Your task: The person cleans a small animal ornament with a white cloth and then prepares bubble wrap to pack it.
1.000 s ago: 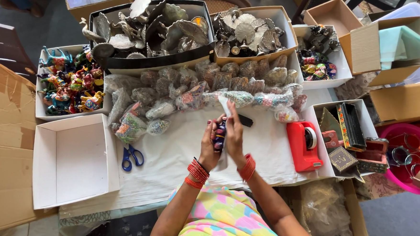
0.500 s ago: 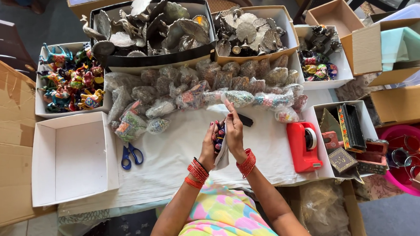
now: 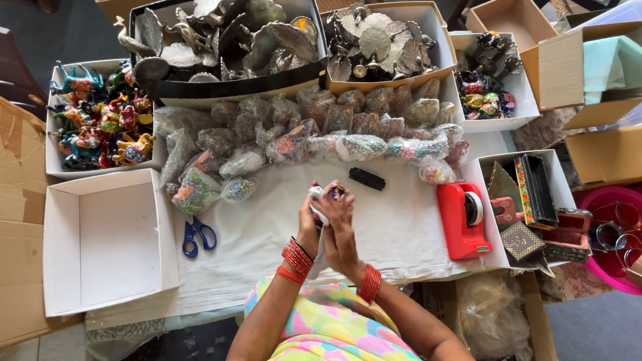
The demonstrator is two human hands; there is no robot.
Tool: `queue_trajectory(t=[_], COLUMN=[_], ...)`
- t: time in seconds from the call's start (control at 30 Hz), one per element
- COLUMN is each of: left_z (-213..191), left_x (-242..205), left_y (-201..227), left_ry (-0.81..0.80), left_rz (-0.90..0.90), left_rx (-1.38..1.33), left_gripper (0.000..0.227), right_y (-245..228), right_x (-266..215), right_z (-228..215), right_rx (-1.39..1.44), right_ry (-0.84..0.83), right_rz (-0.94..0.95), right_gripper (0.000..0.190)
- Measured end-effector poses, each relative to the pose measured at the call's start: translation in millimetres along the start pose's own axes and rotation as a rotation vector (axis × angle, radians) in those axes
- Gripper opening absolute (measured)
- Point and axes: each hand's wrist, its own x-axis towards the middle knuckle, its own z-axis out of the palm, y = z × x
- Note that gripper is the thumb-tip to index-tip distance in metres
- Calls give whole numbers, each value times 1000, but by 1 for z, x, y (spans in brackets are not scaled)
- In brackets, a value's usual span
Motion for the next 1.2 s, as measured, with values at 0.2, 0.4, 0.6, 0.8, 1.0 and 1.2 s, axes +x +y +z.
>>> queue_trajectory(t=[0.2,0.4,0.6,0.8,1.0,1.2], left_z=[35,29,20,-4,-73,-111], left_x=[-16,-17,-12,5,35,26], left_y=[18,11,17,37,33,9], left_ry=[-9,3,-9,-4,100,417], left_rz=[-166,-162,-141,21,101,80], left_rx=[-23,-34,20,-2,104,521], left_gripper=[69,71,68,67,42,44], right_y=[-8,20,14,18,59,201], right_x=[8,-13,14,7,-15,-21], right_z=[-7,-4,-6,-1,-18,-77], right_rx=[-235,-227,-302,-302,-84,-362], right_ry=[94,52,42,18,-210,-4], right_rz=[-231,-166,-174,-211,-82,146], right_gripper=[40,41,45,47,53,46])
